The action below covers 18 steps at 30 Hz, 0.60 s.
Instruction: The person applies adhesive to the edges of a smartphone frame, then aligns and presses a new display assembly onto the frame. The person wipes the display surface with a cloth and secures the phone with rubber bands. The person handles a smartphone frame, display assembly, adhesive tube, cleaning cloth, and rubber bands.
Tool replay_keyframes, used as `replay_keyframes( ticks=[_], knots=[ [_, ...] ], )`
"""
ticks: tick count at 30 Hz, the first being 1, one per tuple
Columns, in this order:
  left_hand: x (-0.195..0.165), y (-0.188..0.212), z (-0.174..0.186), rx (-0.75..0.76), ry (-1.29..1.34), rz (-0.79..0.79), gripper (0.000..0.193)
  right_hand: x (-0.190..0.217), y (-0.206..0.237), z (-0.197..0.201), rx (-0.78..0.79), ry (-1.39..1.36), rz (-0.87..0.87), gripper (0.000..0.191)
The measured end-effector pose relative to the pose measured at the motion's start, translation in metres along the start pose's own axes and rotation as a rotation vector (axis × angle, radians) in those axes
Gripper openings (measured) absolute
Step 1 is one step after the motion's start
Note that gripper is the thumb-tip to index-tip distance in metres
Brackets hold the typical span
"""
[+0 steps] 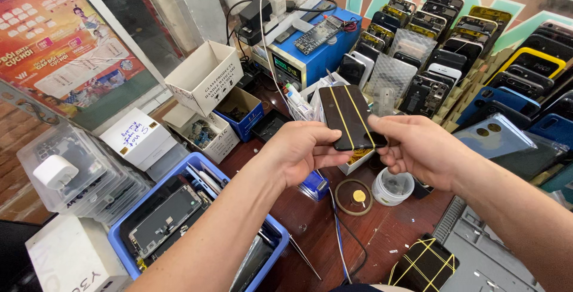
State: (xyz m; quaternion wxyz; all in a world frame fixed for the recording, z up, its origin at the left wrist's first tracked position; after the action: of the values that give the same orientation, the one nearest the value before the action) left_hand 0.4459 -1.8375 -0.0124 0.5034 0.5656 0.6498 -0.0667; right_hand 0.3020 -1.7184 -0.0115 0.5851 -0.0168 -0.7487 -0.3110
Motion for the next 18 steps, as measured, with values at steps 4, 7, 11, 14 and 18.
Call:
replay_keyframes(
  ticks=[4,7,11,14,18],
  knots=[
    [0.001,-0.001,0.004,-0.028,-0.037,0.005,0.014,0.002,0.004,-0.008,0.057,0.011,0.013,0.025],
    [0.0,0.0,0.003,-0.019,-0.032,-0.001,0.013,0.003,0.005,-0.01,0.051,0.031,0.011,0.025],
    [0.0,-0.001,0.006,-0.056,0.019,0.011,0.013,0.005,0.004,-0.009,0.024,0.007,0.006,0.025],
    [0.002,-0.001,0.006,-0.067,0.04,0.019,0.014,0.005,0.002,-0.008,0.038,-0.022,0.015,0.024],
    [0.001,0.002,0.002,-0.01,-0.007,0.019,0.016,0.003,0.003,-0.008,0.09,0.007,0.076,0.022]
  ],
)
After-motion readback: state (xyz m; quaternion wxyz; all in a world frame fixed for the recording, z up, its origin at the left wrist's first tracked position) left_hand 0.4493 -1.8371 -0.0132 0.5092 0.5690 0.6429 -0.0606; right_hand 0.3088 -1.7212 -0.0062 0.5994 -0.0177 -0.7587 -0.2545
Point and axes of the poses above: each hand's wrist, its own y-axis away from the middle knuckle, its own z-axis out of the back of the hand, x = y × z, the point moved 8 cm from there along -y, towards the middle knuckle, and after that the axes turned 4 degrees about z, right-handed, at the moved point
